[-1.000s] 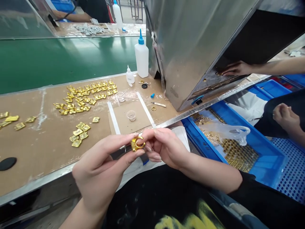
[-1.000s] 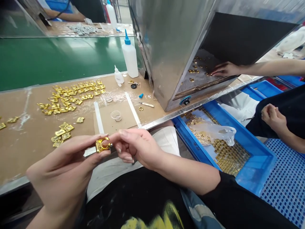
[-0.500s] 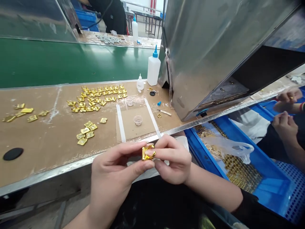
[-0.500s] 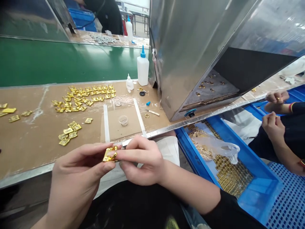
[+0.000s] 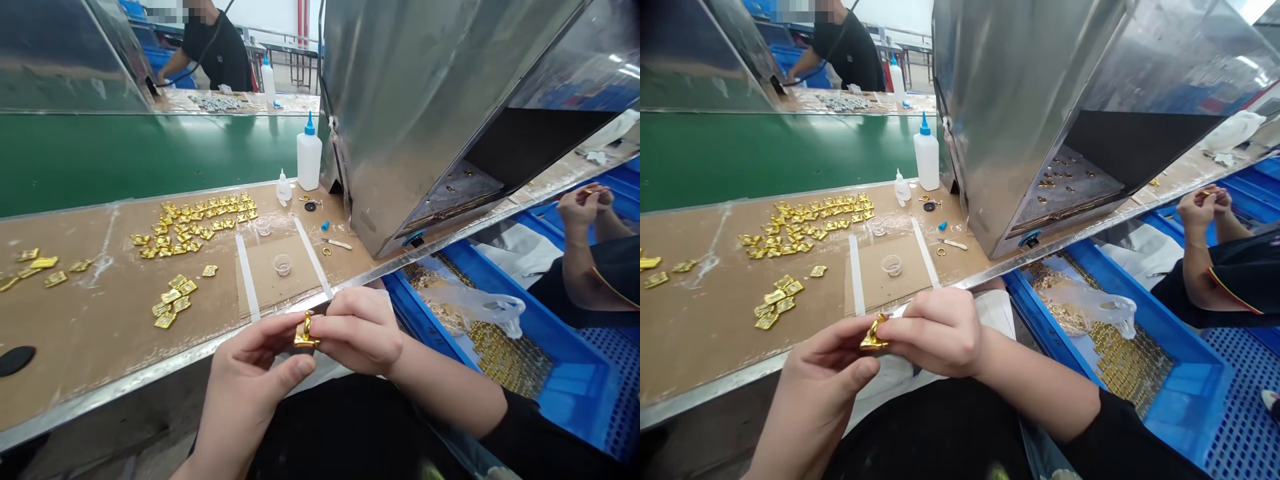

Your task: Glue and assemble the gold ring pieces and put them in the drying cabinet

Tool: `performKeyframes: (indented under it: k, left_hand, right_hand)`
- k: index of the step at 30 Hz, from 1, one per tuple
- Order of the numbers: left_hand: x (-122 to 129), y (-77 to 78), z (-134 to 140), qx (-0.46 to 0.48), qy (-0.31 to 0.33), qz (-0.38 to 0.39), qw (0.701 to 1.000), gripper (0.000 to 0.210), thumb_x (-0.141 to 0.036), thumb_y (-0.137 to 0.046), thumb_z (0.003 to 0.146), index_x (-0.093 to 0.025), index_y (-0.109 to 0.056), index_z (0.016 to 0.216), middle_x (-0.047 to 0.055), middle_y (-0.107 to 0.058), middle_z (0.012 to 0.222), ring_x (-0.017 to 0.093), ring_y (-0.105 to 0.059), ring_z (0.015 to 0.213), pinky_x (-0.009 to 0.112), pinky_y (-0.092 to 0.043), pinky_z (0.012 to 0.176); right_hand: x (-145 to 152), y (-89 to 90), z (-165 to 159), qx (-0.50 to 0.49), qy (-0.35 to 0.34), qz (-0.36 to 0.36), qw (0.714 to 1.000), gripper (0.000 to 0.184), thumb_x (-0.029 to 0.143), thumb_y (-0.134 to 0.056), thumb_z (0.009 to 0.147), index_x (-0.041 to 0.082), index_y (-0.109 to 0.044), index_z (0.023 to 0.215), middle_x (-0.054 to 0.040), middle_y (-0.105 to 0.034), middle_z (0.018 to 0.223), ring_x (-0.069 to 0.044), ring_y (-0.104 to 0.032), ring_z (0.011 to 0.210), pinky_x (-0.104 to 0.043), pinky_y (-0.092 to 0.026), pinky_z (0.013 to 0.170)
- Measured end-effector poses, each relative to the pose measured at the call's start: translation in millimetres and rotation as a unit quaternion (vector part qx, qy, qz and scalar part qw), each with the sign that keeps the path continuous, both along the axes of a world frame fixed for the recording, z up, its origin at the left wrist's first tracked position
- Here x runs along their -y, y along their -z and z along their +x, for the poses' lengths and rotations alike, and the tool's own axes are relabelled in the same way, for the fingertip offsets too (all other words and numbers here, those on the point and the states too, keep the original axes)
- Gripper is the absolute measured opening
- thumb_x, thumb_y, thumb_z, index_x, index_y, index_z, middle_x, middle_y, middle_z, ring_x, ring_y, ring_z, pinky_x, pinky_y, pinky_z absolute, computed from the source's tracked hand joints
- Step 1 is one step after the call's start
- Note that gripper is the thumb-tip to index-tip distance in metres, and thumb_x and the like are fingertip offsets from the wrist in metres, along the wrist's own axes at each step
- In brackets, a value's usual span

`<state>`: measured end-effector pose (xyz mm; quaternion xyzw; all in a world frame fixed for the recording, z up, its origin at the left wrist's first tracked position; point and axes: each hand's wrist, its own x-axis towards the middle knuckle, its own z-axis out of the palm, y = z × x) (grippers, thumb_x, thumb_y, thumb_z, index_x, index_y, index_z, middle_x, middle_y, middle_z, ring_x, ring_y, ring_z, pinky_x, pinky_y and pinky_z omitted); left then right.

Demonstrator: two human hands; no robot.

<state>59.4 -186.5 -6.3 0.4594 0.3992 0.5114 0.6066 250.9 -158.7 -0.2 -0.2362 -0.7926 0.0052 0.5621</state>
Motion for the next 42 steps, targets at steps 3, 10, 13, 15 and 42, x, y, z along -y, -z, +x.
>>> performKeyframes:
  k: [3,10,13,15,42]
  left_hand:
    - [2.0,-6.7,-4.7,-0.077,-0.051,0.065,0.994,0.038,-0.035,-0.101,0.074,-0.031,-0.085,0.109,0.004,-0.084,0.104,0.023,-0.081,0.091,0.029,-0.07,0.084]
    - [8.0,-12.1,-9.0,-0.144,-0.048,0.164,0.975,0.034,-0.029,-0.093,0.086,-0.035,-0.081,0.117,0.0,-0.08,0.113,0.019,-0.075,0.099,0.026,-0.065,0.091]
    - [7.2,-9.9,-9.3,-0.14,-0.041,0.222,0.964,0.034,-0.022,-0.09,0.088,-0.034,-0.078,0.117,-0.001,-0.078,0.117,0.018,-0.072,0.108,0.024,-0.061,0.097]
    - [6.7,-9.8,-9.7,-0.137,-0.045,0.266,0.953,0.034,-0.015,-0.089,0.088,-0.033,-0.077,0.115,-0.001,-0.078,0.115,0.018,-0.071,0.111,0.027,-0.059,0.1]
    - [2.0,-25.0,-12.7,-0.145,-0.105,0.176,0.968,0.034,-0.018,-0.09,0.088,-0.032,-0.076,0.116,-0.001,-0.08,0.112,0.018,-0.077,0.102,0.027,-0.065,0.095]
  right_hand:
    - [4.3,-0.8,-0.7,-0.021,0.006,-0.034,0.999,0.007,0.02,-0.07,0.102,0.015,-0.074,0.105,-0.0025,-0.068,0.079,-0.012,-0.064,0.066,-0.025,-0.052,0.062]
    - [7.4,0.2,-1.1,-0.027,-0.017,-0.013,0.999,0.009,0.022,-0.069,0.102,0.015,-0.074,0.105,-0.0016,-0.064,0.074,-0.012,-0.061,0.061,-0.026,-0.049,0.057]
    - [8.3,0.1,-2.9,-0.036,-0.022,-0.024,0.999,0.011,0.024,-0.068,0.103,0.015,-0.074,0.103,-0.0011,-0.064,0.073,-0.012,-0.061,0.06,-0.026,-0.049,0.058]
    - [9.6,-0.9,-3.5,-0.041,-0.022,-0.036,0.998,0.011,0.024,-0.069,0.103,0.015,-0.075,0.103,-0.0008,-0.063,0.072,-0.011,-0.06,0.06,-0.025,-0.048,0.057]
    - [8.4,6.4,-3.8,-0.122,-0.018,-0.163,0.979,0.018,0.016,-0.08,0.093,0.018,-0.076,0.11,-0.0043,-0.071,0.091,-0.012,-0.064,0.071,-0.022,-0.057,0.061]
